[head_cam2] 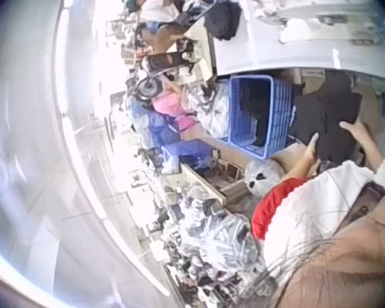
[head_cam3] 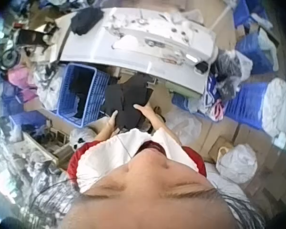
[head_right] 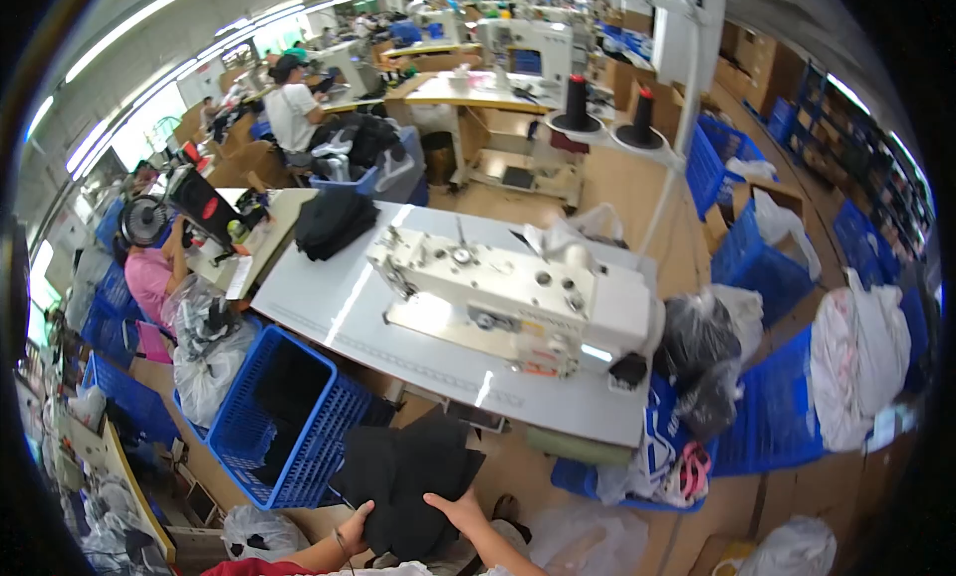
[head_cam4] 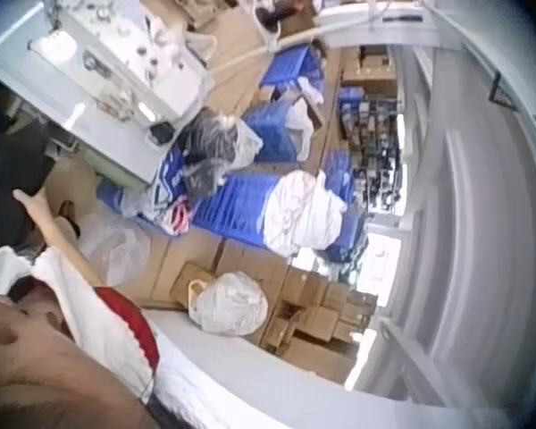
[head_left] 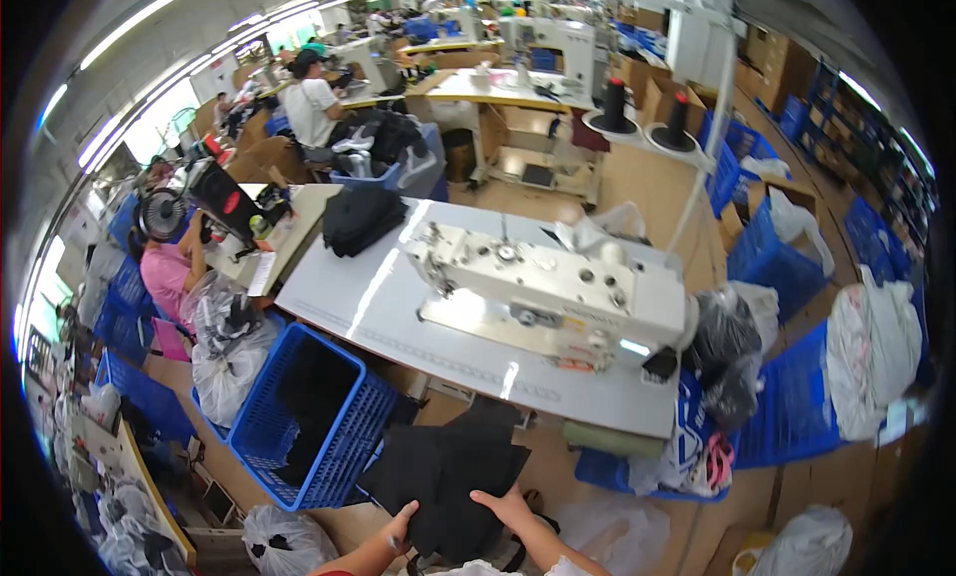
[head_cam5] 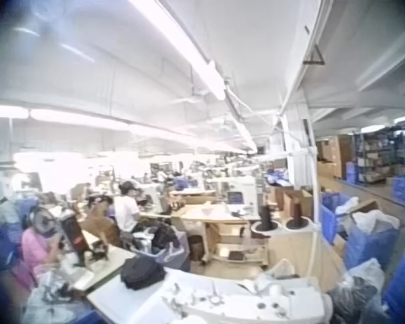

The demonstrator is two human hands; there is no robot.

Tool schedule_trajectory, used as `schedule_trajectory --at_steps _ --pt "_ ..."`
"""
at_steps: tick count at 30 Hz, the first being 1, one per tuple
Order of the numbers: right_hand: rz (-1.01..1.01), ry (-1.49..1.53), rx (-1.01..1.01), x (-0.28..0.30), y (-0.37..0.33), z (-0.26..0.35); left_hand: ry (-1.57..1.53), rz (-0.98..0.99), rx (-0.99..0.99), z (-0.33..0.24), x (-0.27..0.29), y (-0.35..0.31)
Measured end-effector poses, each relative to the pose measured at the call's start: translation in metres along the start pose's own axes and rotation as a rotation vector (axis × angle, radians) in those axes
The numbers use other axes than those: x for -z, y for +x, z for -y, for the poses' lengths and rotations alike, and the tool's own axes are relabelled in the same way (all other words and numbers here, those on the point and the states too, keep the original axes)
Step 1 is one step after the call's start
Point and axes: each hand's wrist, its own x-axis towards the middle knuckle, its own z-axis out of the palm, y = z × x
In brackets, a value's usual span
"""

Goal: Sorting through and counting black mesh fabric shoe uppers before placing them on a workstation.

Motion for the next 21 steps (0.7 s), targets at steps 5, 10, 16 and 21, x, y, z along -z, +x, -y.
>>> schedule_trajectory --at_steps 5,10,16,21 --pt "0.298 -0.154 0.133 -0.044 0.054 0.075 -0.158 -0.028 -0.303 -0.025 0.006 -0.007" --pt "0.467 -0.274 0.165 -0.099 0.109 0.115 -0.347 -0.086 -0.532 -0.061 0.001 -0.009" --pt "0.627 -0.112 0.357 -0.186 0.176 0.193 -0.234 -0.17 -0.798 -0.195 0.018 -0.03" --pt "0.457 0.047 0.52 -0.263 0.273 0.281 -0.195 -0.017 -0.86 -0.396 0.027 -0.006"
